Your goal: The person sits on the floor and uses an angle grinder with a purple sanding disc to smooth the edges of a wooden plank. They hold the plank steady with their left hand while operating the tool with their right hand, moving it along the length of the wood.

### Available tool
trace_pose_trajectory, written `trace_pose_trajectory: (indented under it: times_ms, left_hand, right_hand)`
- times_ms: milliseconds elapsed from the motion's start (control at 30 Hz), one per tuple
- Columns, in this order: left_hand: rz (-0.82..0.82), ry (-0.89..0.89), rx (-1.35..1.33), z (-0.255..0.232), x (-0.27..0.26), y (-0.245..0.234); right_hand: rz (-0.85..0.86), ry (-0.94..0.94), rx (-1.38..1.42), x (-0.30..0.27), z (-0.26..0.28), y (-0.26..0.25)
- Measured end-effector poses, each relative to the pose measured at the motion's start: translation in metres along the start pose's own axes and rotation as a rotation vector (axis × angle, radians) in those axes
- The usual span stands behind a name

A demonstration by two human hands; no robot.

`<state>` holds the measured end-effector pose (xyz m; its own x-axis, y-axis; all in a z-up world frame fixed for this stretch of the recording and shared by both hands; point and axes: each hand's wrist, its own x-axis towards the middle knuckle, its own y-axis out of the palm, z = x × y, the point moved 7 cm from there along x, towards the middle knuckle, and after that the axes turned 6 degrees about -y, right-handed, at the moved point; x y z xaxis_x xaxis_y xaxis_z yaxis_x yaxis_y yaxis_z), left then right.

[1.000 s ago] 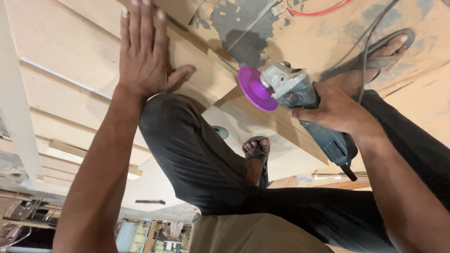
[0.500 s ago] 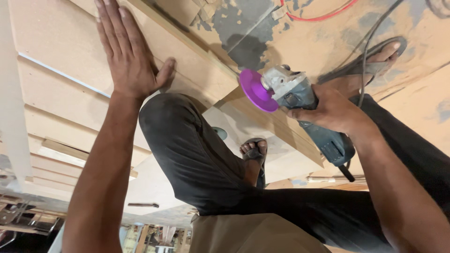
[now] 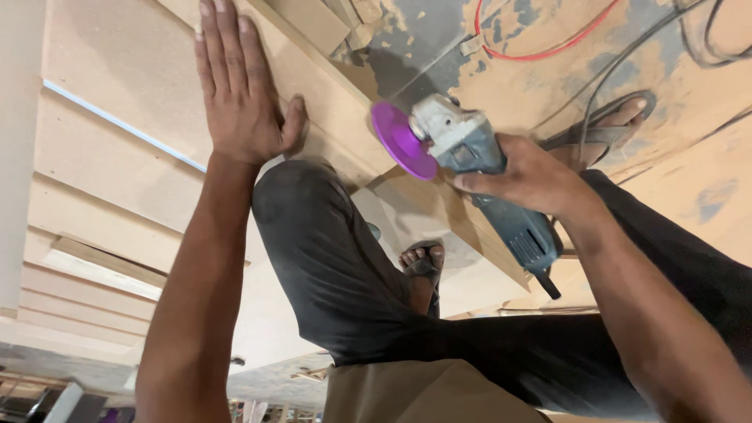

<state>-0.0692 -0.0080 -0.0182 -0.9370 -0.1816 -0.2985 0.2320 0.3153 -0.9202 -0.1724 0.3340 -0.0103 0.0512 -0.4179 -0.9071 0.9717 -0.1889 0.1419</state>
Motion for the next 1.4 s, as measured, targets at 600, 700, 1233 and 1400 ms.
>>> trace_pose_trajectory:
  times_ms: [600,700,1233,1400]
  left_hand:
    - [-0.041,0.001,-0.080,0.006,-0.004,-0.004]
    - [-0.078,0.010,-0.105,0.003,-0.001,-0.008]
    - [-0.008,0.019,-0.094,0.013,-0.005,0.010]
    - [-0.027,0.052,-0.100,0.009,-0.008,0.003]
  right_hand:
    - [-0.180,-0.761,-0.044,0.101,0.257,-0.052]
    - [-0.194,-0.741,-0.060,0.112,0.278,-0.057]
    - [-0.087,-0.284,-0.127,0.060,0.137,-0.031]
    - [-0.017,-0.082,0.009,0.012,0.045,-0.008]
